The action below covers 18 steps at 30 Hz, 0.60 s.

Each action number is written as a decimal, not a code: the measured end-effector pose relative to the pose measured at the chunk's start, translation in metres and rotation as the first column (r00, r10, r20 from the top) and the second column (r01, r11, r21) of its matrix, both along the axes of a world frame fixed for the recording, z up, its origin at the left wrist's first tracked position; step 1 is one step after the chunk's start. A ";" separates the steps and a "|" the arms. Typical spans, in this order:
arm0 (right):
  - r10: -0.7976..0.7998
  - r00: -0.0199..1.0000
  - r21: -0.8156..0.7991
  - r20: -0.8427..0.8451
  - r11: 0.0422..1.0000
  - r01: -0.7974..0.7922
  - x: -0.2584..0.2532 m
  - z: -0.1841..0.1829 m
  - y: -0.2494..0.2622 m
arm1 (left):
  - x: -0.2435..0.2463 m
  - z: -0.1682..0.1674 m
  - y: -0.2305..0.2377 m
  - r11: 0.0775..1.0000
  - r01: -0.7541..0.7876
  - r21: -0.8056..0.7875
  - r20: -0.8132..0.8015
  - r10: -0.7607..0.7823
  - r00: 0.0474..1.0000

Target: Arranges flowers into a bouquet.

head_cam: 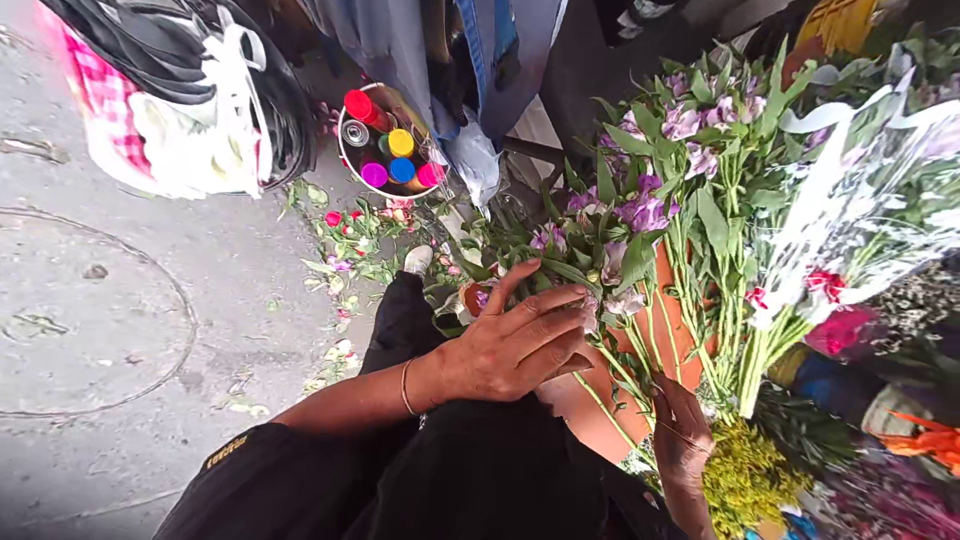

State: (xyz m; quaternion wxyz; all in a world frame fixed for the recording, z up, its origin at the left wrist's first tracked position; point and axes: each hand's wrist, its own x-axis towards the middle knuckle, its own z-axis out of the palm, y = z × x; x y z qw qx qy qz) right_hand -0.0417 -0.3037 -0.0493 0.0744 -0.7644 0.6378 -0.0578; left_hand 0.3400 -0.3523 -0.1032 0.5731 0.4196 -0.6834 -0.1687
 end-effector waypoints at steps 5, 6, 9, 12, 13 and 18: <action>0.095 0.983 -0.153 -0.158 0.981 -0.119 -0.007 0.036 -0.035 | 0.017 -0.004 -0.005 0.996 -0.084 0.020 -0.016 0.085 0.996; 0.096 0.981 -0.178 -0.171 0.976 -0.126 -0.012 0.039 -0.050 | 0.021 -0.004 -0.005 0.994 -0.103 0.032 -0.015 0.103 0.995; 0.060 0.993 -0.134 -0.103 0.988 -0.073 -0.028 0.027 -0.104 | 0.031 0.002 -0.006 0.988 -0.147 0.048 0.000 0.148 0.989; 0.022 1.000 0.032 -0.021 0.999 -0.022 -0.028 -0.011 -0.146 | 0.035 0.015 -0.004 0.983 -0.179 0.043 0.041 0.177 0.983; 0.011 1.000 0.061 -0.021 0.998 -0.009 -0.026 -0.025 -0.153 | 0.036 0.020 -0.002 0.982 -0.182 0.040 0.052 0.180 0.982; -0.054 0.998 -0.052 0.016 0.997 0.055 -0.016 -0.040 -0.159 | 0.031 0.048 0.012 0.989 -0.148 0.029 0.073 0.146 0.987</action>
